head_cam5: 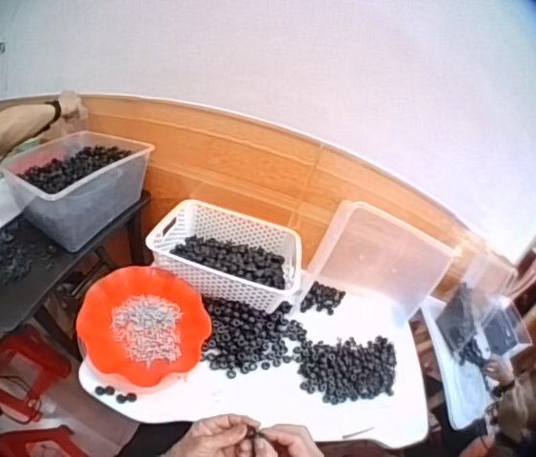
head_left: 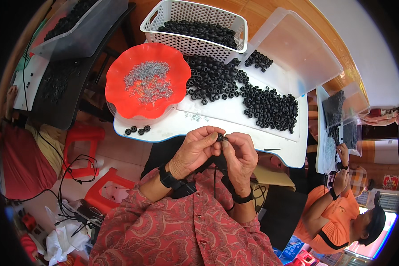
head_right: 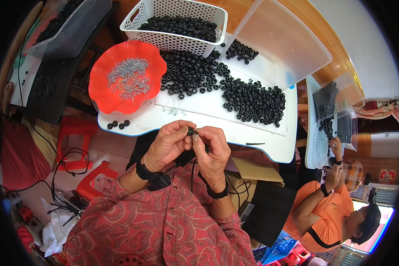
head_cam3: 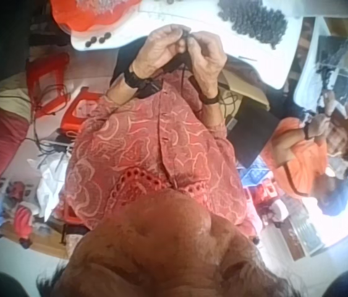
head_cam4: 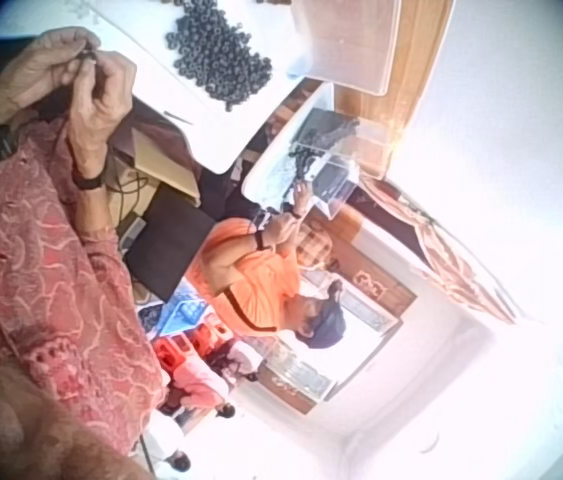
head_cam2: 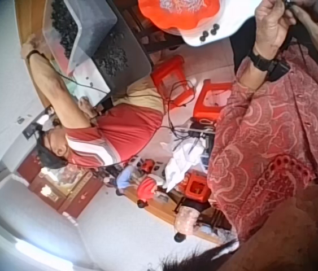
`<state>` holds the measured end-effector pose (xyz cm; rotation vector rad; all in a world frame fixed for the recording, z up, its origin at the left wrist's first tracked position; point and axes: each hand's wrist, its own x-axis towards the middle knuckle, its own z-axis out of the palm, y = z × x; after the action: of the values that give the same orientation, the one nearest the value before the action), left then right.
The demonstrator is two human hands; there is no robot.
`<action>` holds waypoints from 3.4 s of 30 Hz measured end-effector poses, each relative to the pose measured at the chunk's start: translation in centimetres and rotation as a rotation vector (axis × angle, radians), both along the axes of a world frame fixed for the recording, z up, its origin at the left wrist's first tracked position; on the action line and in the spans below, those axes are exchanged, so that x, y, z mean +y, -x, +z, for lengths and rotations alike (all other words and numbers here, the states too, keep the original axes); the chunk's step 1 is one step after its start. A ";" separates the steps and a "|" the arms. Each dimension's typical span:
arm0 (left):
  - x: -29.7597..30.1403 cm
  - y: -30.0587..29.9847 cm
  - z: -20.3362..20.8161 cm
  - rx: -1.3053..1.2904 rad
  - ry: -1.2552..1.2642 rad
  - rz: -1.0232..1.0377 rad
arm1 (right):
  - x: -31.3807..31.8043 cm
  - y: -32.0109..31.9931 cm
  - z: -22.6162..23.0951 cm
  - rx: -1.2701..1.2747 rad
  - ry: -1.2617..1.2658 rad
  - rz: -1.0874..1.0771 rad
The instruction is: Assembling small black plastic rings by inserting metal pins into them.
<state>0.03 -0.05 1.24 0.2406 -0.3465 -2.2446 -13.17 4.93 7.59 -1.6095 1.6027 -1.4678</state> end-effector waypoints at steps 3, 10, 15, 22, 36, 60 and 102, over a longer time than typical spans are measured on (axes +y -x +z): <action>0.0 -0.1 0.0 -0.018 0.016 0.012 | -0.1 0.0 0.0 0.006 -0.005 0.004; -0.2 -0.3 0.2 -0.053 0.037 0.015 | -0.2 0.0 0.1 0.051 0.002 0.016; -0.2 -0.3 0.2 -0.014 0.007 -0.004 | 0.0 -0.1 -0.3 -0.024 -0.015 0.018; -0.2 -0.3 0.1 0.010 -0.008 -0.019 | 0.0 0.0 -0.5 -0.062 -0.017 0.026; 0.2 -0.2 -0.1 -0.032 0.016 0.024 | -0.1 0.0 -0.3 0.043 -0.017 0.028; -0.4 -1.5 -0.3 -0.107 0.091 0.048 | -0.5 -0.4 1.1 0.347 0.084 0.094; 0.9 -2.6 1.3 -0.587 0.177 -0.046 | 0.6 0.3 0.4 0.340 -0.200 0.239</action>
<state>2.61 0.83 2.57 0.8059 -0.8621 -2.1339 -13.44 5.52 8.00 -1.9269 1.6013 -0.9197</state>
